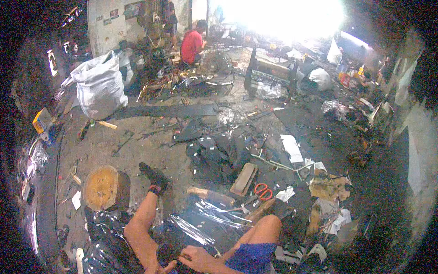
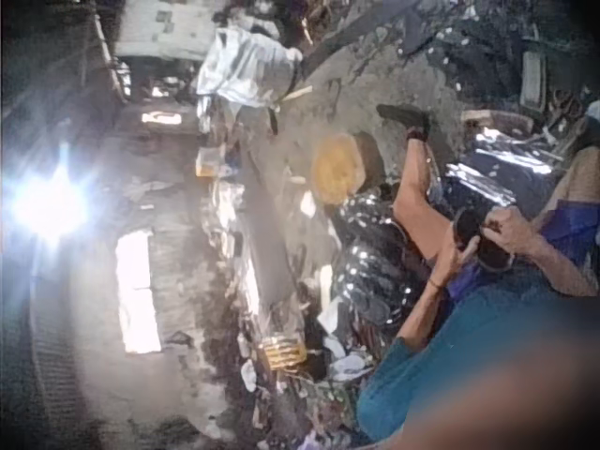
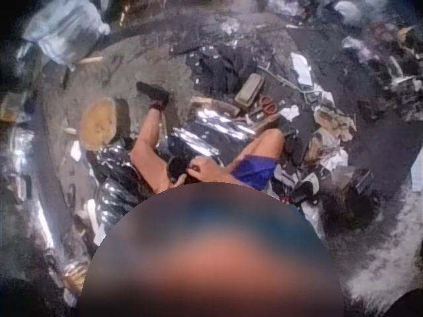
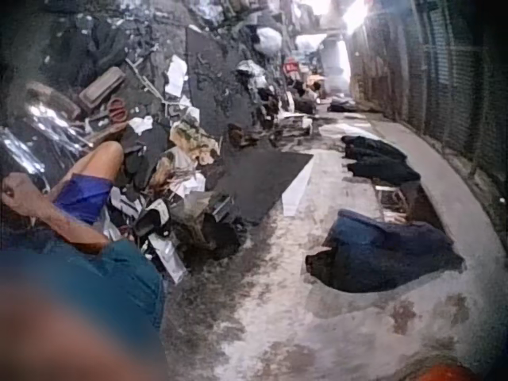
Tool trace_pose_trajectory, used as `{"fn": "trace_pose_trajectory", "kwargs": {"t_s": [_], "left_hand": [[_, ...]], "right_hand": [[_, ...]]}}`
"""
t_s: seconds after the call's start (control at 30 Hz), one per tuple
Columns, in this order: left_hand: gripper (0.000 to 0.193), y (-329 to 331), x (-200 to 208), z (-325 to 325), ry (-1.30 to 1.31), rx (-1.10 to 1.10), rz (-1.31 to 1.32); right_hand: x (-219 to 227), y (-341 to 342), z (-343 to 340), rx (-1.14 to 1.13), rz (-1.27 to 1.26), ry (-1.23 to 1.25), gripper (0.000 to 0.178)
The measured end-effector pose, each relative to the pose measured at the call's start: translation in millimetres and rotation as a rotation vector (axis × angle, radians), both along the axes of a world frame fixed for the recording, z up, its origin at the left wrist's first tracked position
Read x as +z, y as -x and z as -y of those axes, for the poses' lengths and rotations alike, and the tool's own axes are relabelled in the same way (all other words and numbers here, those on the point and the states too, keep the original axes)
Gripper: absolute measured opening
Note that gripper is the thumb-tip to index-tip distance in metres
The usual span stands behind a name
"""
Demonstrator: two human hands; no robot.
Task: The person sits on the floor and repeatedly inserts metal zip ties into holes on black shoe soles, then pulls and tightens them by hand. The person handles multiple soles and a bundle of zip ties, working one at a time.
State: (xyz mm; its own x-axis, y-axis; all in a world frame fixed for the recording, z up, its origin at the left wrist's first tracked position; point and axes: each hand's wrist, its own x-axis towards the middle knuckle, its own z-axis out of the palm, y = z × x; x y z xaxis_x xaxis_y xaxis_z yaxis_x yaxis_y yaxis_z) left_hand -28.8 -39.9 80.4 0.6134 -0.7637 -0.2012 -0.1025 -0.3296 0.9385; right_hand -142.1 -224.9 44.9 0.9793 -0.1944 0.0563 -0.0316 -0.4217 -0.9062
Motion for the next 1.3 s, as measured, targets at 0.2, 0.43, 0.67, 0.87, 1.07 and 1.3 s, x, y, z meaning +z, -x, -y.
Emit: {"fn": "trace_pose_trajectory", "kwargs": {"t_s": [0.2, 0.43, 0.67, 0.87, 1.07, 1.3], "left_hand": [[0.06, 5.0, 2.4, 4.0, 0.025, 0.014, 0.008], [0.058, -4.5, 26.2, 8.3, 0.179, 0.376, -0.316], [0.055, 62.1, 26.3, 37.3, 0.241, 0.394, -0.308], [0.046, 49.9, -39.9, 26.5, 0.359, 0.193, -0.707], [0.046, 33.1, -71.0, 20.9, 0.56, 0.014, -1.374], [0.069, 26.6, 23.3, 52.0, -0.031, -0.031, -0.325]], "right_hand": [[-3.8, -1.3, 7.5, -0.045, -0.204, -0.418, 0.031], [-0.6, 12.7, 26.6, -0.082, -0.166, -0.119, 0.056], [12.7, -47.3, 65.3, -0.684, 0.333, 0.23, 0.034], [40.8, -56.8, 90.2, -0.351, 0.316, 0.046, 0.023], [49.9, -64.9, 87.7, -0.21, 0.327, 0.074, 0.023], [45.0, -81.3, 83.5, -0.218, 0.014, -0.147, 0.04]]}}
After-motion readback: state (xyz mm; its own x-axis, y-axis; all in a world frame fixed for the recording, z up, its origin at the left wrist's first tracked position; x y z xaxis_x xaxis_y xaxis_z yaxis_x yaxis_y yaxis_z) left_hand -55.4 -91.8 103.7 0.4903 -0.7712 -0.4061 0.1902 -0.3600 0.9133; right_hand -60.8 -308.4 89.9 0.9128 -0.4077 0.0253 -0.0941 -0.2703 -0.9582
